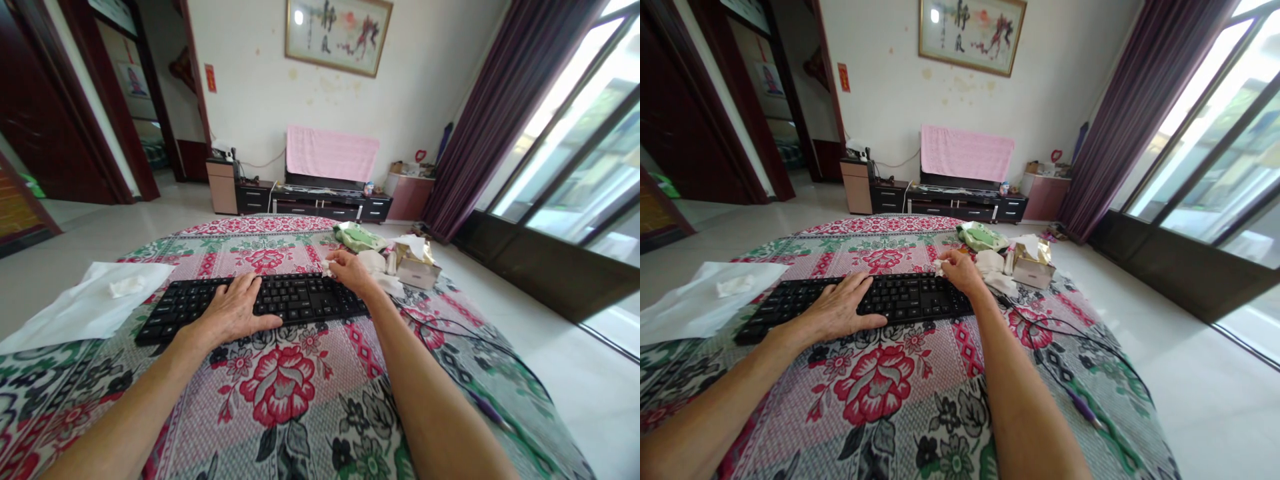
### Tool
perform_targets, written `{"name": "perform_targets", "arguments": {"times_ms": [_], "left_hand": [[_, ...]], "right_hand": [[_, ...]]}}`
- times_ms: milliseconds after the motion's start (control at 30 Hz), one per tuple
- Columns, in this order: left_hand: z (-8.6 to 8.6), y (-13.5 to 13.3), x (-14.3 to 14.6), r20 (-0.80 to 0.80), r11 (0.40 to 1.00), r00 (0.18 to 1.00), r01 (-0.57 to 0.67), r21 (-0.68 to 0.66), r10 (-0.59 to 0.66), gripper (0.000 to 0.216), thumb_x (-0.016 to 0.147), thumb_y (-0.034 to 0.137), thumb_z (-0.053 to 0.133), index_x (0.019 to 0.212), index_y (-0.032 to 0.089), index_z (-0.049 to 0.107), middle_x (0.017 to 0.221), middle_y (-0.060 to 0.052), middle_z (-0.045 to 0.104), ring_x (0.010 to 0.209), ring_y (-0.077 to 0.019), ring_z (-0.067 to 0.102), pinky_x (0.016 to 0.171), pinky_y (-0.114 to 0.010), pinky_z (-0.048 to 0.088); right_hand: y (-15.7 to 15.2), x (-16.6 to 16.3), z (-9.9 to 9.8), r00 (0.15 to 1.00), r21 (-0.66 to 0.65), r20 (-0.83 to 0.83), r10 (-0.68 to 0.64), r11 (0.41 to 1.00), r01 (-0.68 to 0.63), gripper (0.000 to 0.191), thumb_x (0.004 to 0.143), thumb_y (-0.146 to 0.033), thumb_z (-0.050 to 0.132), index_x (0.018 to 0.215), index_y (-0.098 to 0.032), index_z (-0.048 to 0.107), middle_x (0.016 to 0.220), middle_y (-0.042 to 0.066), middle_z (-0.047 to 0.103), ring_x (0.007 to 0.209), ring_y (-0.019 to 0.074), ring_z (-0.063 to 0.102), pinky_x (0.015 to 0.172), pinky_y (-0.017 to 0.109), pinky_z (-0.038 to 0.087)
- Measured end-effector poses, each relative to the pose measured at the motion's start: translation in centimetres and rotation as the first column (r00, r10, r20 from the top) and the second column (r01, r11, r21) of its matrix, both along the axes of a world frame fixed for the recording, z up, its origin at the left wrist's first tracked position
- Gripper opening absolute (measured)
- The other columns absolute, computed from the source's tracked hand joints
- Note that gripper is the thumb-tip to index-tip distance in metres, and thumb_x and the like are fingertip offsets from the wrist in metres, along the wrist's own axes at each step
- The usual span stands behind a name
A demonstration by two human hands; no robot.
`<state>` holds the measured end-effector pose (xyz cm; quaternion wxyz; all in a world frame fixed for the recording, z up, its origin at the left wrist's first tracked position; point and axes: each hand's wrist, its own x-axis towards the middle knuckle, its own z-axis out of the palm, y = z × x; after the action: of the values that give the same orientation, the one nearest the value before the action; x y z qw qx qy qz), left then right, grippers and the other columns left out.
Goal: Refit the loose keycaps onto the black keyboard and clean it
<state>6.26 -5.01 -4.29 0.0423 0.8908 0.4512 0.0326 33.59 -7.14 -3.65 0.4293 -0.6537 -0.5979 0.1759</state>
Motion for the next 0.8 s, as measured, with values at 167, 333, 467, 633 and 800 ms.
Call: {"name": "perform_targets", "arguments": {"times_ms": [167, 333, 467, 633, 800], "left_hand": [[-0.1, 0.1, 0.0, -0.013, 1.0, 1.0, 0.005, 0.015, -0.005, 0.099, 0.065, 0.075, 0.035, 0.139, 0.009, 0.026, 0.147, -0.017, 0.018, 0.133, -0.0325, 0.017, 0.102, -0.048, 0.021], [-0.4, 0.2, 0.0, 0.01, 1.0, 1.0, -0.002, 0.027, 0.002, 0.097, 0.064, 0.074, 0.038, 0.138, 0.011, 0.03, 0.147, -0.016, 0.02, 0.133, -0.0342, 0.018, 0.102, -0.05, 0.021], [-0.7, 0.4, 0.0, 0.003, 0.999, 1.0, -0.014, 0.043, 0.014, 0.095, 0.065, 0.074, 0.038, 0.138, 0.013, 0.031, 0.147, -0.015, 0.02, 0.132, -0.0351, 0.019, 0.102, -0.05, 0.022], [-0.9, 0.6, 0.0, -0.028, 0.998, 1.0, -0.007, 0.065, 0.008, 0.096, 0.065, 0.074, 0.033, 0.138, 0.012, 0.03, 0.147, -0.015, 0.02, 0.133, -0.0336, 0.02, 0.102, -0.049, 0.024], [-1.1, 0.7, 0.0, -0.041, 0.997, 0.999, -0.013, 0.073, 0.016, 0.098, 0.065, 0.076, 0.031, 0.138, 0.009, 0.03, 0.146, -0.017, 0.02, 0.132, -0.0333, 0.021, 0.1, -0.05, 0.026]], "right_hand": [[0.4, 0.4, -0.7, 0.997, 0.025, 0.082, -0.015, 1.0, 0.014, 0.029, 0.071, -0.025, 0.049, 0.096, -0.018, 0.064, 0.063, -0.004, 0.058, 0.058, 0.0104, 0.051, 0.059, 0.021, 0.041], [0.2, 0.7, -0.5, 0.963, 0.034, 0.199, -0.18, 0.984, 0.177, 0.03, 0.073, -0.026, 0.05, 0.097, -0.02, 0.068, 0.079, 0.001, 0.067, 0.073, 0.0144, 0.058, 0.069, 0.024, 0.043], [-0.6, 1.9, 0.2, 0.879, 0.082, 0.299, -0.373, 0.927, 0.365, 0.03, 0.076, -0.026, 0.048, 0.097, -0.018, 0.068, 0.087, 0.005, 0.069, 0.081, 0.0168, 0.06, 0.075, 0.024, 0.042], [-2.6, 3.9, 1.4, 0.824, 0.068, 0.365, -0.433, 0.895, 0.441, 0.03, 0.079, -0.024, 0.043, 0.095, -0.016, 0.068, 0.088, 0.007, 0.069, 0.084, 0.0183, 0.06, 0.076, 0.025, 0.042], [-5.5, 6.1, 1.8, 0.732, 0.015, 0.423, -0.534, 0.812, 0.583, 0.036, 0.079, -0.02, 0.04, 0.105, -0.021, 0.065, 0.099, 0.009, 0.066, 0.092, 0.0209, 0.059, 0.079, 0.028, 0.041]]}}
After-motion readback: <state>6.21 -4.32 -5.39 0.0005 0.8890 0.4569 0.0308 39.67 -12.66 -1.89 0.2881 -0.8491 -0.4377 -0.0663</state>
